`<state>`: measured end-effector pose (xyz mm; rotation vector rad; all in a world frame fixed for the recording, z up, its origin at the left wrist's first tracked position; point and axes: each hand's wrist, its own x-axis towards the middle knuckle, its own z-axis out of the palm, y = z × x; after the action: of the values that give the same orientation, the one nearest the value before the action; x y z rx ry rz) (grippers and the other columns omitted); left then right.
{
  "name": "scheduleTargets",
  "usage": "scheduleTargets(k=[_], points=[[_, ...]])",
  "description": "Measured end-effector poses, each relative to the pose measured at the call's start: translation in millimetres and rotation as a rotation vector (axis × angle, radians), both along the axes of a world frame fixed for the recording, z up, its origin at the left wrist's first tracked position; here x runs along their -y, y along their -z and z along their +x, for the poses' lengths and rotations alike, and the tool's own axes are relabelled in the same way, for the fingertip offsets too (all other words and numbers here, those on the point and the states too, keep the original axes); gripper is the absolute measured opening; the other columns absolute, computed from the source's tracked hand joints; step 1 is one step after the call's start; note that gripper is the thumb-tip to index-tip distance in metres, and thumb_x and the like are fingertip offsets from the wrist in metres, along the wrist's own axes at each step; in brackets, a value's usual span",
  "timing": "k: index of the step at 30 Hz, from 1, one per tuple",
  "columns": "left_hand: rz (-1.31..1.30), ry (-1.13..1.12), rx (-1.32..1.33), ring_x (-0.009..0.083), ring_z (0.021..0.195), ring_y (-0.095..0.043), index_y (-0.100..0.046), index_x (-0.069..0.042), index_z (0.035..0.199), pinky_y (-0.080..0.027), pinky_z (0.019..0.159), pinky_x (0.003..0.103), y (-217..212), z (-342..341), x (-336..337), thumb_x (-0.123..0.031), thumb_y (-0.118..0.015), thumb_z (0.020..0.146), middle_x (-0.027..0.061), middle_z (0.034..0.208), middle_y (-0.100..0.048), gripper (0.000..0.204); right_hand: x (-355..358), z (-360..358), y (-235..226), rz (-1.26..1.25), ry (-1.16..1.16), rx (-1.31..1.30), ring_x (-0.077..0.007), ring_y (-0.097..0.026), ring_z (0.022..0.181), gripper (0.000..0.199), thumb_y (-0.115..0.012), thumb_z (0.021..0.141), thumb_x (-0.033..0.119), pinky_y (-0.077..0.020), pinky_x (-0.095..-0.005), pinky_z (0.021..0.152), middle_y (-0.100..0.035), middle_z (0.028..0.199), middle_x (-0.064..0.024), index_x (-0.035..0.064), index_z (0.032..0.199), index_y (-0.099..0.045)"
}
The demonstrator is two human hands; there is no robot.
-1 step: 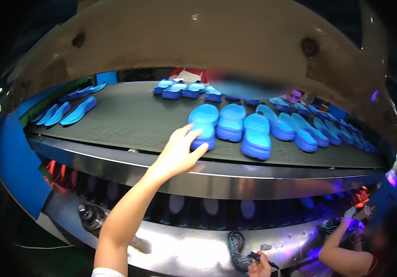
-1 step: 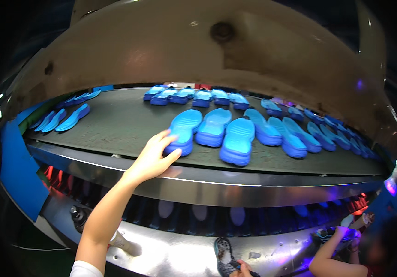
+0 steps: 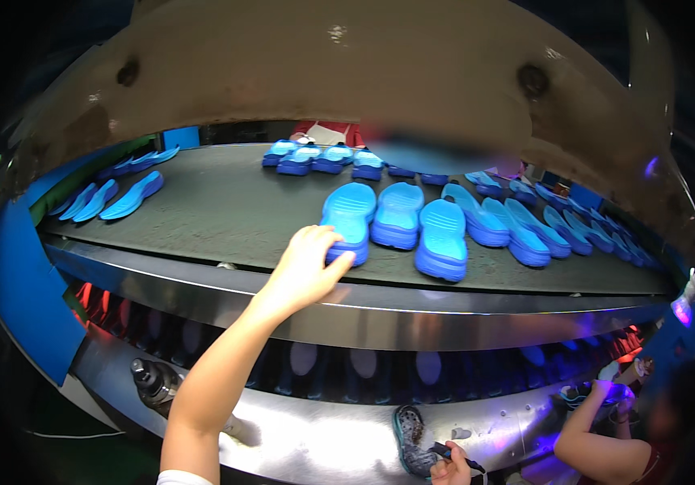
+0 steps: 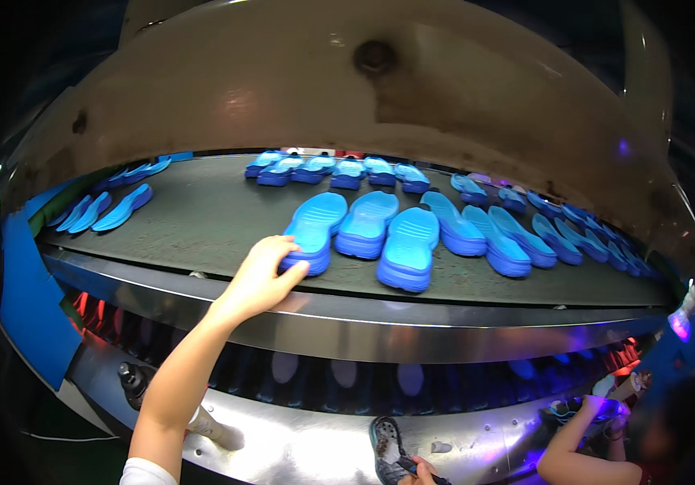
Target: The person applies a liquid substance to blue outsoles using a brush and then places the outsoles onto an upper conveyor belt.
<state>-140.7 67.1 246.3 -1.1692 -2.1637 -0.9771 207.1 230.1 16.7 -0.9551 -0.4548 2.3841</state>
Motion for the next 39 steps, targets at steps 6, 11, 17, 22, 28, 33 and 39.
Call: scheduleTargets(k=[6, 11, 17, 22, 28, 33, 39], points=[[0.459, 0.102, 0.003, 0.0307, 0.109, -0.047, -0.058, -0.004, 0.077, -0.035, 0.095, 0.040, 1.8, 45.4, 23.2, -0.019, -0.066, 0.076, 0.0110, 0.099, -0.061, 0.017, -3.2, 3.5, 12.3, -0.027, 0.027, -0.015, -0.0113, -0.046, 0.052, 0.020, -0.052, 0.088, 0.015, -0.0373, -0.0240, 0.047, -0.061, 0.082, -0.0032, 0.0083, 0.107, -0.056], [1.118, 0.315, 0.704, 0.0224, 0.113, -0.044, -0.031, 0.001, 0.128, -0.030, 0.100, 0.035, 29.7, 107.7, 68.6, -0.016, -0.051, 0.075, 0.0155, 0.118, -0.047, 0.059, -5.3, 0.5, 11.7, 0.055, -0.047, -0.014, -0.0093, -0.044, 0.047, 0.027, -0.051, 0.089, 0.017, -0.0349, -0.0212, 0.043, -0.061, 0.083, -0.0060, 0.0034, 0.112, -0.053], [1.084, 0.829, 1.129, 0.0301, 0.113, -0.049, -0.028, 0.008, 0.130, -0.041, 0.095, 0.039, 160.3, 129.7, 128.1, -0.058, -0.053, 0.077, 0.0223, 0.124, -0.046, 0.088, -12.6, -4.9, 11.1, 0.200, -0.086, -0.103, -0.0154, -0.048, 0.051, 0.023, -0.050, 0.087, 0.017, -0.0383, -0.0272, 0.049, -0.061, 0.081, -0.0072, 0.0033, 0.105, -0.056], [0.747, 0.841, 1.949, 0.0406, 0.106, -0.050, -0.029, 0.005, 0.128, -0.041, 0.091, 0.050, 250.4, 164.8, 102.0, -0.023, -0.059, 0.071, 0.0294, 0.115, -0.047, 0.071, -8.8, 1.3, 5.4, 0.269, -0.152, -0.198, -0.0233, -0.061, 0.076, 0.025, -0.049, 0.087, 0.007, -0.0485, -0.0297, 0.063, -0.061, 0.097, -0.0195, -0.0048, 0.108, -0.052], [0.772, 0.876, 2.395, 0.0408, 0.125, -0.032, -0.020, 0.000, 0.137, -0.021, 0.105, 0.053, 257.5, 191.8, 32.1, -0.037, -0.063, 0.077, 0.0262, 0.135, -0.031, 0.083, 7.2, -18.8, -28.3, 0.570, -0.432, -0.403, -0.0270, -0.059, 0.083, 0.028, -0.061, 0.074, -0.004, -0.0495, -0.0338, 0.068, -0.057, 0.107, -0.0255, -0.0061, 0.102, -0.057], [0.967, 1.126, 2.135, 0.0369, 0.108, -0.049, -0.028, -0.008, 0.136, -0.039, 0.093, 0.049, 228.9, 201.1, 8.6, -0.084, -0.018, 0.068, 0.0198, 0.125, -0.044, 0.103, 16.7, -67.3, -28.0, 0.782, -0.487, -0.206, -0.0230, -0.059, 0.096, 0.024, -0.059, 0.075, -0.004, -0.0455, -0.0342, 0.088, -0.060, 0.106, -0.0189, -0.0049, 0.099, -0.060], [0.917, 1.043, 2.147, 0.0351, 0.107, -0.051, -0.032, -0.009, 0.135, -0.040, 0.093, 0.048, 233.7, 207.2, 9.9, -0.081, -0.013, 0.072, 0.0191, 0.122, -0.047, 0.097, 12.7, -103.3, -45.6, 0.783, -0.383, -0.062, -0.0170, -0.061, 0.086, 0.020, -0.059, 0.077, -0.003, -0.0470, -0.0278, 0.080, -0.064, 0.093, -0.0145, -0.0067, 0.096, -0.062]])
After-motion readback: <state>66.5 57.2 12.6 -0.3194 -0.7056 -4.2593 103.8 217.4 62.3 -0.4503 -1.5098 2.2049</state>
